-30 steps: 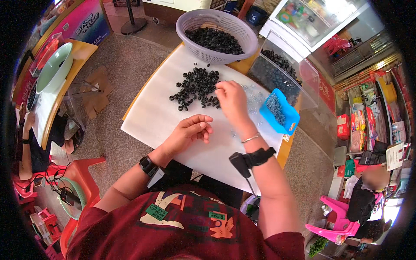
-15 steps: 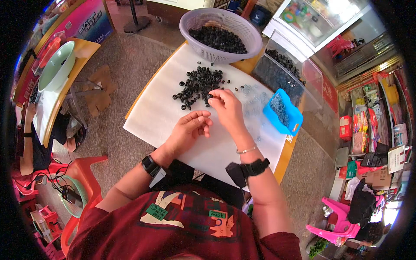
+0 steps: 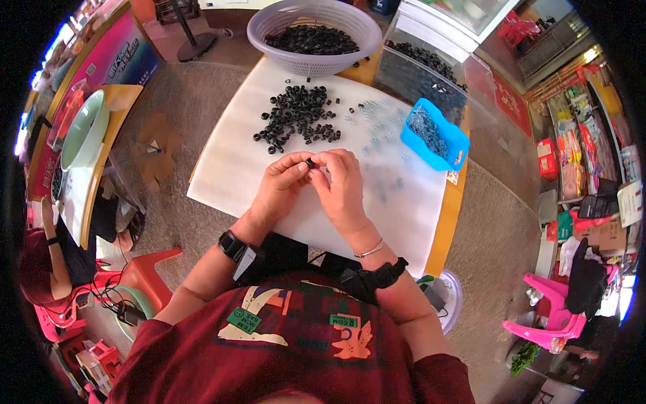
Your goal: Assembling small black plastic circular components by manually inserting blue plastic pins.
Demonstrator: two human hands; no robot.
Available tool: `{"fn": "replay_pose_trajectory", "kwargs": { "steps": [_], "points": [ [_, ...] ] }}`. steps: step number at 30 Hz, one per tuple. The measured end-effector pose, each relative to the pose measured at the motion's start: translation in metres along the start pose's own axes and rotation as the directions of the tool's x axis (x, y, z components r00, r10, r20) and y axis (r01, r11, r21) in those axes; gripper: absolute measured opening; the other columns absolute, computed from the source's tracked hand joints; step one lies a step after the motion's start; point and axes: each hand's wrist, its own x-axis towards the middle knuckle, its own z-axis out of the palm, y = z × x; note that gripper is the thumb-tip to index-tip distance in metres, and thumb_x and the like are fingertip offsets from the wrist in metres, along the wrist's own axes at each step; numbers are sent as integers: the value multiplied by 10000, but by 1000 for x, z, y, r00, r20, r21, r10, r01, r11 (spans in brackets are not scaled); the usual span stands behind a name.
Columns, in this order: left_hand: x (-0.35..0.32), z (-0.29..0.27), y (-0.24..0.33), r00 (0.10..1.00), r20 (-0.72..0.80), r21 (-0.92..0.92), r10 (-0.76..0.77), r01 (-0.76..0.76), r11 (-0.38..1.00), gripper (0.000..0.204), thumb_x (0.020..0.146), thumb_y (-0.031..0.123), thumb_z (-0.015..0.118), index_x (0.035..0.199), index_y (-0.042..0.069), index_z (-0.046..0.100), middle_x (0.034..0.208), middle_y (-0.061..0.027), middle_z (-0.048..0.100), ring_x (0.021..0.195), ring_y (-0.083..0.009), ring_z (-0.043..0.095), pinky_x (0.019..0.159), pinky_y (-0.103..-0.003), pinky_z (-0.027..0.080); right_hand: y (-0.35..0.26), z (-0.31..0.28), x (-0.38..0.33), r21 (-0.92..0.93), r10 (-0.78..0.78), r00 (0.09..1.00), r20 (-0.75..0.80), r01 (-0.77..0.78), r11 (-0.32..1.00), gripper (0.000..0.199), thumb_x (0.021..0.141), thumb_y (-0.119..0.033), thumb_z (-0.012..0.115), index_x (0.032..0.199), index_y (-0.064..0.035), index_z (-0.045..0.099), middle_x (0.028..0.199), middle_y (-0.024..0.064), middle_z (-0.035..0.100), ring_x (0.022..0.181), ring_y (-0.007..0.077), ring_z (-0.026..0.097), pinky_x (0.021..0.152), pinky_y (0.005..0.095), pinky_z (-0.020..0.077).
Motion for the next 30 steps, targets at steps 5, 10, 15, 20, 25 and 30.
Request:
{"fn": "replay_pose_trajectory", "kwargs": {
  "steps": [5, 10, 15, 20, 25, 30],
  "points": [
    [1, -1, -1, 1000, -11, 60, 3, -2, 998, 207, 935, 54, 543, 1126, -5, 597, 1022, -85, 659, 907, -157, 627, 831, -298, 504, 2, -10, -6, -85, -112, 994, -14, 111, 990, 153, 779, -44, 633, 926, -60, 591, 914, 91, 563, 845, 303, 529, 764, 411, 419],
    [-2, 3, 5, 1000, -25, 65, 7, -5, 998, 178, 944, 73, 526, 1100, 8, 583, 963, -76, 611, 841, -138, 579, 753, -276, 500, 20, -49, -13, -250, -67, 993, -100, 40, 967, 110, 777, -35, 636, 878, -64, 604, 864, 79, 583, 827, 297, 541, 759, 405, 420],
    [0, 15, 4, 999, -8, 98, -33, 33, 995, 164, 948, 82, 521, 1085, 12, 578, 954, -77, 587, 838, -147, 550, 748, -278, 478, 75, -111, -26, -397, 136, 948, -286, -247, 884, 67, 776, -46, 644, 836, -75, 636, 814, 80, 608, 819, 297, 561, 747, 405, 428],
    [-1, 7, 4, 999, 1, 96, -36, 36, 995, 179, 939, 69, 534, 1098, 4, 584, 950, -84, 615, 822, -145, 582, 740, -280, 503, 86, -113, -16, -435, 82, 982, -170, -149, 888, 48, 782, -49, 644, 824, -71, 652, 803, 74, 619, 830, 283, 579, 755, 407, 434],
    [-1, 7, 4, 999, 12, 112, -44, 43, 993, 186, 944, 71, 528, 1107, 1, 584, 953, -79, 619, 819, -139, 586, 738, -280, 506, 91, -96, 1, -406, 37, 996, -75, -65, 912, 36, 794, -70, 634, 814, -81, 662, 806, 68, 623, 838, 285, 584, 770, 415, 435],
    [1, 4, 4, 998, 11, 103, -56, 55, 993, 190, 948, 73, 525, 1112, 0, 585, 957, -73, 627, 824, -134, 595, 738, -279, 512, 95, -77, 16, -515, 93, 995, -27, -93, 852, 46, 802, -103, 618, 781, -82, 654, 806, 90, 625, 844, 294, 592, 762, 423, 441]
  ]
}}
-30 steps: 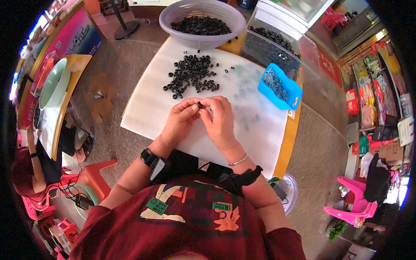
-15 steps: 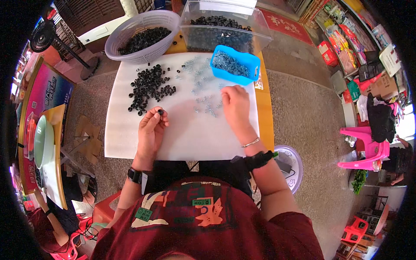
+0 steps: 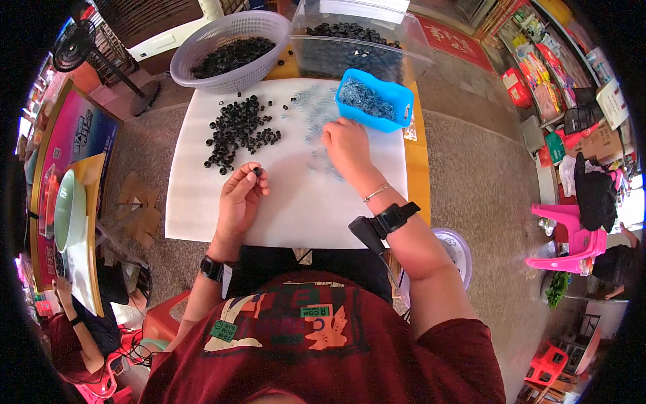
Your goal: Assembling small black plastic circular components by manually inserting blue plastic pins.
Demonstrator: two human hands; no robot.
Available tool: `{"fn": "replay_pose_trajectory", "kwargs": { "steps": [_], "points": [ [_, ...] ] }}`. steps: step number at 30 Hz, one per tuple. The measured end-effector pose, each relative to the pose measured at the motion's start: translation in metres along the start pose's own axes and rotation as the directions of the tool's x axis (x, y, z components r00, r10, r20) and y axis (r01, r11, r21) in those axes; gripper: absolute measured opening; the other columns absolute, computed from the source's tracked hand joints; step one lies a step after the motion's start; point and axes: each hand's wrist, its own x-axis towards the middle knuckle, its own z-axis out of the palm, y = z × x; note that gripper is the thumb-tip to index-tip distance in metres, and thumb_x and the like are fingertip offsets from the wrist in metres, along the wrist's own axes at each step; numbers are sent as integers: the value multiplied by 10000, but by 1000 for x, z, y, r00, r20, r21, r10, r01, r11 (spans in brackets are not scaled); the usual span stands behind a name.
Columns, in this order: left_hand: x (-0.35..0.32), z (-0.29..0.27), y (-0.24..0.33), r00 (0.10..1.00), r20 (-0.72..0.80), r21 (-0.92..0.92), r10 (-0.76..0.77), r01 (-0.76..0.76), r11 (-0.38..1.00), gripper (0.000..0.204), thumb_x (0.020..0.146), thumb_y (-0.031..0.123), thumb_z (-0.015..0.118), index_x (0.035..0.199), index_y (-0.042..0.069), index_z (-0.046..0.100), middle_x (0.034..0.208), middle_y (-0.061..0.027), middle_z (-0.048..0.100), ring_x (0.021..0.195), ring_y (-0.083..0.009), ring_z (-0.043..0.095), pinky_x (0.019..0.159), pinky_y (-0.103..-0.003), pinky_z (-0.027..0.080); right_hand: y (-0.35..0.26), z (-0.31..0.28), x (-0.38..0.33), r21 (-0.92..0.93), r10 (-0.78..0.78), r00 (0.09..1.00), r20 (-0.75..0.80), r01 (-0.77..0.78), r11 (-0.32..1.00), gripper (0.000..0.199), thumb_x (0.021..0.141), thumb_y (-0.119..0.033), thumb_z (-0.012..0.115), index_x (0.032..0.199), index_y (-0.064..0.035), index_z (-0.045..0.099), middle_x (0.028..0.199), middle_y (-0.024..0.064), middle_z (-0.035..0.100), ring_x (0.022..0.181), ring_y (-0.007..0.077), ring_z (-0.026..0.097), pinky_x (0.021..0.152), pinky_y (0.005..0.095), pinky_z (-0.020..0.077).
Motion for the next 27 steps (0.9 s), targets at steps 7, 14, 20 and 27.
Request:
{"fn": "replay_pose_trajectory", "kwargs": {
  "steps": [7, 14, 20, 27],
  "points": [
    [0, -2, 1, 1000, -3, -14, -19, 18, 1000, 193, 948, 70, 531, 1115, -1, 597, 954, -75, 635, 817, -134, 599, 745, -280, 513, -6, -3, 6, 146, 52, 998, 28, -56, 988, 64, 806, -95, 611, 764, -47, 607, 784, 115, 609, 801, 315, 590, 708, 409, 460],
    [-4, 0, 3, 1000, -7, 13, -24, 24, 1000, 210, 958, 78, 516, 1127, -27, 584, 962, -68, 629, 807, -132, 576, 753, -270, 485, -104, -26, 5, 434, -125, 968, 219, 18, 901, 97, 836, -117, 608, 837, -25, 577, 802, 131, 608, 794, 329, 576, 707, 415, 453],
    [-3, -1, 1, 999, 43, 25, -28, 27, 999, 221, 945, 66, 534, 1131, -39, 596, 984, -66, 642, 820, -124, 578, 761, -271, 486, -115, -16, 1, 353, -272, 934, 233, 179, 918, 131, 831, -126, 621, 831, -8, 563, 801, 146, 607, 769, 344, 569, 695, 411, 448],
    [-8, -1, 7, 993, 79, 137, -91, 80, 987, 229, 941, 87, 558, 1134, -25, 609, 963, -62, 651, 792, -122, 595, 744, -262, 499, -102, -19, 5, 494, 23, 776, 630, -424, 759, 181, 853, -149, 649, 787, -2, 567, 684, 34, 534, 679, 103, 499, 619, 276, 422]
  ]
}}
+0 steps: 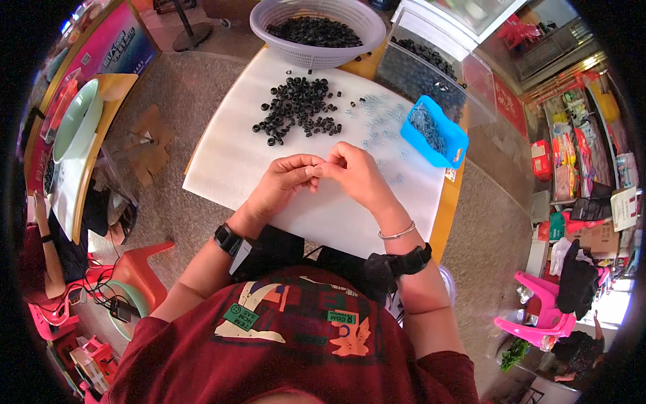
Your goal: Assembling small black plastic circular components by manually inserting blue plastic pins.
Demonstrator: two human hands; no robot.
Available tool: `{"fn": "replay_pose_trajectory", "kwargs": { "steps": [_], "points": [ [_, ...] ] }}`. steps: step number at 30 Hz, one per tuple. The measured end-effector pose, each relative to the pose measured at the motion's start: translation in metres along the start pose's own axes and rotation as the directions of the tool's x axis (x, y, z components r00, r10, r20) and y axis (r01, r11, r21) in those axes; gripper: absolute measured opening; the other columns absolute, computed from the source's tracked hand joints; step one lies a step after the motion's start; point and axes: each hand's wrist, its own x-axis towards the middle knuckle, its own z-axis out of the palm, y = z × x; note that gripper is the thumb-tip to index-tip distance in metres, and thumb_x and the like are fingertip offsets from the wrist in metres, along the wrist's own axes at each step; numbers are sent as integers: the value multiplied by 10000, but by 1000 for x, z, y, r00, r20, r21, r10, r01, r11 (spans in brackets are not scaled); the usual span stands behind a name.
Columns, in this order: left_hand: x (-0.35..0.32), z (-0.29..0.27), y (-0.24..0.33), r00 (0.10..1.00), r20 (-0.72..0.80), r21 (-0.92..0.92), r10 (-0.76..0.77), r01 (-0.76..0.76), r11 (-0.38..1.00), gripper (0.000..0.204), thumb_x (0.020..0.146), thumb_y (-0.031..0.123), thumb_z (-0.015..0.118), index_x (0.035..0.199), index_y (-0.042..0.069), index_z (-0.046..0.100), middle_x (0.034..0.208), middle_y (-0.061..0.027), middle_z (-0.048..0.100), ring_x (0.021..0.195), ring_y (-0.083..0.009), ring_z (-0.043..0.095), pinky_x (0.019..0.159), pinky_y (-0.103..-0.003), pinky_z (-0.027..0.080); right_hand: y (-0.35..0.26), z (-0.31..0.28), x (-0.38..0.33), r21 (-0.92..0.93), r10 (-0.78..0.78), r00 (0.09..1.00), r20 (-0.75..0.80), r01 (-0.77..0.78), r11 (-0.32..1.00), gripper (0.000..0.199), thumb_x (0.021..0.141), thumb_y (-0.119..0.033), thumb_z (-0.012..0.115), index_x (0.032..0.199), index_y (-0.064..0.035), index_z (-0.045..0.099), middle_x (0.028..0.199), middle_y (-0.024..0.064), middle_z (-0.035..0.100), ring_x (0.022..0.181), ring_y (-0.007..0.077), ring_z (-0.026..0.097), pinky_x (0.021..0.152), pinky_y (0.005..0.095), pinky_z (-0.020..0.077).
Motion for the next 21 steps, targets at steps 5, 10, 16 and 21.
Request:
{"fn": "replay_pose_trajectory", "kwargs": {
  "steps": [5, 10, 16, 21],
  "points": [
    [-1, -2, 0, 1000, -7, -114, 7, -8, 993, 227, 939, 99, 560, 1127, -16, 614, 933, -67, 643, 778, -126, 595, 740, -263, 502, 13, 2, 18, 73, -26, 987, -160, 38, 997, 121, 844, -132, 652, 822, -18, 617, 722, 37, 560, 703, 116, 539, 638, 275, 438],
    [-2, -5, 0, 1000, 20, -154, 11, -8, 988, 219, 946, 116, 553, 1116, -12, 604, 939, -55, 630, 785, -118, 587, 730, -263, 496, 29, 24, 57, -472, -499, 843, -201, 363, 803, 70, 787, -101, 647, 844, -61, 656, 800, 81, 611, 780, 280, 585, 689, 378, 463],
    [0, -3, 0, 1000, 8, -179, 14, -12, 984, 221, 948, 117, 548, 1123, -8, 601, 941, -44, 631, 788, -120, 590, 731, -261, 493, 43, 31, 81, -620, -562, 822, -86, 398, 676, 100, 759, -80, 641, 857, -86, 661, 837, 79, 603, 851, 303, 572, 773, 419, 447],
    [2, -3, 0, 999, -24, -213, 35, -40, 976, 222, 953, 109, 533, 1133, -12, 584, 947, -60, 629, 790, -122, 589, 731, -262, 496, 38, 26, 75, -463, -477, 862, -172, 357, 811, 99, 788, -57, 634, 886, -46, 633, 842, 88, 622, 776, 261, 609, 713, 368, 482]
  ]
}}
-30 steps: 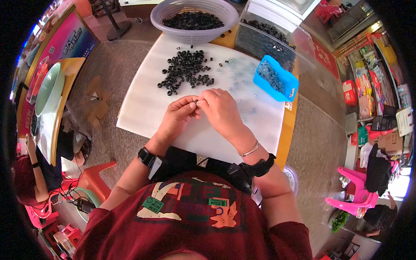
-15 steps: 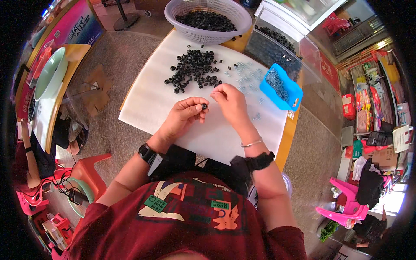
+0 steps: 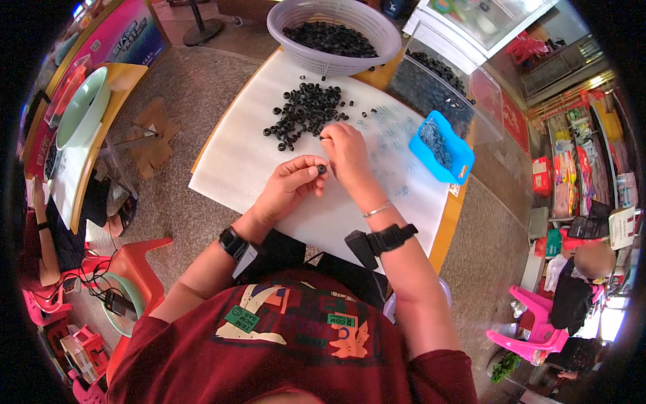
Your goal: Assembling small black plastic circular components by manually inserting blue plastic pins.
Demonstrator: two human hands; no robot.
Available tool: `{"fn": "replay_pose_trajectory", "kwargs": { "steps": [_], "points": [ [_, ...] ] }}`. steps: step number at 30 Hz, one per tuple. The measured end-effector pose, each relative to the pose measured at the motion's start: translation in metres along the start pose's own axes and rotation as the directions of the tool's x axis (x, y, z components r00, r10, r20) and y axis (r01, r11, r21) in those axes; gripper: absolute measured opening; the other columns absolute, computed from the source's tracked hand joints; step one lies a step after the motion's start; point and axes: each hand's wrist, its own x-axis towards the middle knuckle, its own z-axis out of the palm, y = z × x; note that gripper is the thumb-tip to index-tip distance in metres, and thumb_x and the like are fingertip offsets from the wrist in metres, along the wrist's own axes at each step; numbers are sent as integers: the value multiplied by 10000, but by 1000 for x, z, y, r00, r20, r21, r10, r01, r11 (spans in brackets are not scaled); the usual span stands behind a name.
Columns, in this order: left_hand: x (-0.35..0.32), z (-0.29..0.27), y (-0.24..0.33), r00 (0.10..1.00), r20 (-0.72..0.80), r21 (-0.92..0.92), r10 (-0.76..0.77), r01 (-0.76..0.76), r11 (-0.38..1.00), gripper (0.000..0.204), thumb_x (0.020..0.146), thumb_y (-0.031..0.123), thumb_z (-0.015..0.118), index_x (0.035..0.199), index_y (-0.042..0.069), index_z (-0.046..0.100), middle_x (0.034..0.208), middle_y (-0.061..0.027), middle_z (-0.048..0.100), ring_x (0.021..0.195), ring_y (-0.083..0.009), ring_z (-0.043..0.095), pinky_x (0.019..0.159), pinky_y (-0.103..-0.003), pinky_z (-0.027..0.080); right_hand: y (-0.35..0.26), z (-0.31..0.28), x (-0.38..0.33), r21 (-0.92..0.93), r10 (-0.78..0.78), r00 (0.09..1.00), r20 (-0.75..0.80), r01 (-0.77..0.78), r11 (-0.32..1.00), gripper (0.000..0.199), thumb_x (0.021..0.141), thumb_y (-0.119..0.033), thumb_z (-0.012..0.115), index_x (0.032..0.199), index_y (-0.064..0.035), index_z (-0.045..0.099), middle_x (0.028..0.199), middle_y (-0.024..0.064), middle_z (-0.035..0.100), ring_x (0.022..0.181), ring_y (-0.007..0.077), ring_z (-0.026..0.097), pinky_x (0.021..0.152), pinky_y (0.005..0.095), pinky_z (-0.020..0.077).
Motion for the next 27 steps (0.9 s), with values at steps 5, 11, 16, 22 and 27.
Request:
{"fn": "replay_pose_trajectory", "kwargs": {
  "steps": [5, 11, 16, 22, 27],
  "points": [
    [1, 2, -2, 992, -102, -28, 70, -73, 997, 221, 953, 91, 520, 1131, -32, 567, 946, -78, 627, 779, -125, 586, 723, -260, 496, -43, -38, -22, 278, 208, 974, 87, -224, 934, 81, 830, -22, 595, 908, -1, 593, 846, 107, 647, 668, 206, 637, 615, 284, 500],
    [2, 2, -2, 993, -101, 34, 60, -57, 998, 221, 949, 77, 521, 1120, -53, 573, 931, -74, 623, 773, -129, 582, 714, -257, 493, -59, -47, -34, 250, 111, 988, 110, -136, 959, 106, 832, -1, 575, 936, 7, 594, 863, 108, 621, 743, 205, 646, 665, 295, 516],
    [3, -1, -2, 996, -81, 38, 46, -43, 998, 204, 939, 62, 543, 1115, -30, 593, 917, -63, 639, 765, -114, 586, 708, -246, 506, -61, -50, -37, 279, 91, 992, 91, -113, 954, 102, 830, 6, 577, 929, 9, 600, 868, 103, 615, 746, 193, 640, 656, 294, 513],
    [2, 0, -4, 997, -49, 35, 62, -61, 998, 200, 939, 56, 546, 1119, -15, 598, 928, -54, 640, 786, -114, 590, 720, -244, 507, -63, -49, -44, 367, 252, 964, 86, -266, 891, 87, 832, -28, 627, 914, 0, 629, 832, 47, 641, 733, 97, 586, 651, 242, 479],
    [3, -1, -8, 996, -32, 107, 83, -80, 991, 210, 941, 66, 548, 1126, -22, 592, 952, -46, 628, 809, -116, 585, 740, -253, 496, -65, -49, -46, 242, 147, 989, 29, -150, 959, 66, 808, 1, 589, 874, 5, 592, 801, 118, 621, 694, 229, 609, 629, 321, 496]
  ]
}}
